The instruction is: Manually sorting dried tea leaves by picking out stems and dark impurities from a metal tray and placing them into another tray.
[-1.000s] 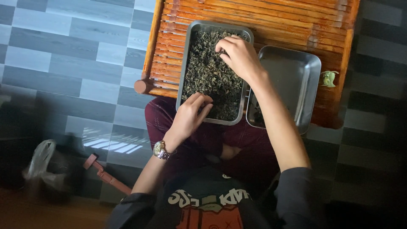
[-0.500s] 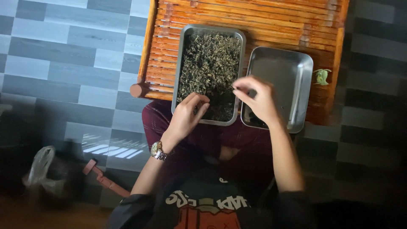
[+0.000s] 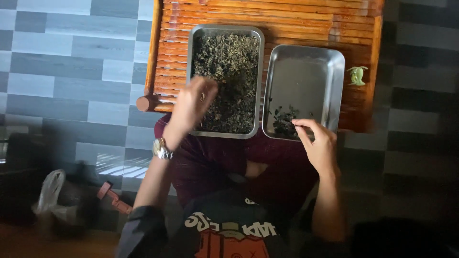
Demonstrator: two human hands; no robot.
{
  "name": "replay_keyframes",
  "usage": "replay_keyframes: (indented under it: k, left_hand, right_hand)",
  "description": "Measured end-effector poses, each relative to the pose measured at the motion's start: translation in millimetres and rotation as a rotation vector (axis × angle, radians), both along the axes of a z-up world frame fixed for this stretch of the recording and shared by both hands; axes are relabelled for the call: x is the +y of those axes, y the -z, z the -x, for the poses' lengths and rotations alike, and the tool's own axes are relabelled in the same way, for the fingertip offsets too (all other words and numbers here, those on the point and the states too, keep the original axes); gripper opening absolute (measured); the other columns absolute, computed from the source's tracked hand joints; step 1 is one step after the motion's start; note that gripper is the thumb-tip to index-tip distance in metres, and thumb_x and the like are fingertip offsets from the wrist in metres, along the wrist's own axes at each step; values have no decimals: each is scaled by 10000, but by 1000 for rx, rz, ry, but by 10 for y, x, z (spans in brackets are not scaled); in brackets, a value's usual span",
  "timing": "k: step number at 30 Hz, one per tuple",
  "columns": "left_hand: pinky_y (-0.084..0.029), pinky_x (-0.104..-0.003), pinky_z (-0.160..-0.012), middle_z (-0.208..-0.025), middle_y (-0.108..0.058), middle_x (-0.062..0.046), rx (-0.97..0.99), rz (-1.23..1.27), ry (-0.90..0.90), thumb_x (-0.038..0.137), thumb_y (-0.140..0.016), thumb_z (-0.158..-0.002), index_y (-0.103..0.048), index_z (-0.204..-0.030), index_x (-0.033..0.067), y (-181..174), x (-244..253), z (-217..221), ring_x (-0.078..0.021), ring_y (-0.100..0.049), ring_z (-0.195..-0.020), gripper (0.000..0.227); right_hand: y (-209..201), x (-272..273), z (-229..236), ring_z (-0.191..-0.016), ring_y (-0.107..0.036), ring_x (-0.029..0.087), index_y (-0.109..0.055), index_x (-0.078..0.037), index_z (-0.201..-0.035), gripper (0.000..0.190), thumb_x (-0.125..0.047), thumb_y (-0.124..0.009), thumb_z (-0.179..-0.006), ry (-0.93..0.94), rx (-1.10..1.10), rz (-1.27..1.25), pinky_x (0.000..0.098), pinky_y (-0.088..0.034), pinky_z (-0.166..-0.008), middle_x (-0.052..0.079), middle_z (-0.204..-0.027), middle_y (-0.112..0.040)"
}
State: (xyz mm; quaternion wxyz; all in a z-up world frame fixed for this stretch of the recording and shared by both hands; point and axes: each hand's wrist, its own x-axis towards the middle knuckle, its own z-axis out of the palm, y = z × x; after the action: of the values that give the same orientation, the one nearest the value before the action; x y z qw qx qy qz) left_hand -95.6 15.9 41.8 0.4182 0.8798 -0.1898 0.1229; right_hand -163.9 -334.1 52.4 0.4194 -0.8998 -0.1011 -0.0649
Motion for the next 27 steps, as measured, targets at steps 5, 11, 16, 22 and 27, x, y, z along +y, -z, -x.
replay_keyframes:
  k: [5, 11, 16, 22, 27]
  left_hand:
    - [-558, -512, -686, -914, -652, -164, -9, -199, -91, 107, -690, -1001, -657, -1088, 43, 134, 170, -510, -412, -692, -804, 113]
    - [-521, -452, -845, -1005, -633, -85, -32, -843, -225, 337, -815, -908, -687, -1033, 83, 428, 175, -847, -291, -640, -998, 311]
    - [-488, -447, -875, -1052, -622, -101, -57, -956, -204, 220, -725, -934, -691, -983, 72, 529, 202, -1035, -260, -600, -1021, 160]
    - [-567, -498, -861, -1043, -673, -165, -174, -696, -190, -2, -578, -937, -638, -970, 2, 278, 160, -1114, -287, -675, -929, 69]
    - [-612, -401, -699, -866, -690, -118, -258, -558, -256, -55, -573, -930, -578, -1042, 6, 310, 154, -1256, -203, -676, -679, 127]
  right_hand:
    - [-41, 21, 10, -877, -744, 303, -758, -61, -1048, 74, -16, -724, -998, 5, -70, 0, 403, -588, -782, 103, -1016, -788]
    - [65, -57, -38, -836, -696, 283, -751, -67, -1033, 75, -20, -739, -976, -67, -151, 22, 377, -574, -706, 85, -931, -713]
    - [103, -23, -20, -737, -630, 211, -743, -39, -1013, 134, 32, -771, -902, -42, -190, 37, 311, -526, -620, 73, -906, -698]
    - [190, -42, -20, -722, -624, 185, -716, 0, -991, 214, 91, -813, -822, -23, -202, 84, 286, -524, -607, 94, -915, -713]
    - [294, -67, -33, -719, -622, 180, -702, -2, -954, 212, 76, -837, -810, -6, -242, 111, 295, -514, -635, 85, -885, -713]
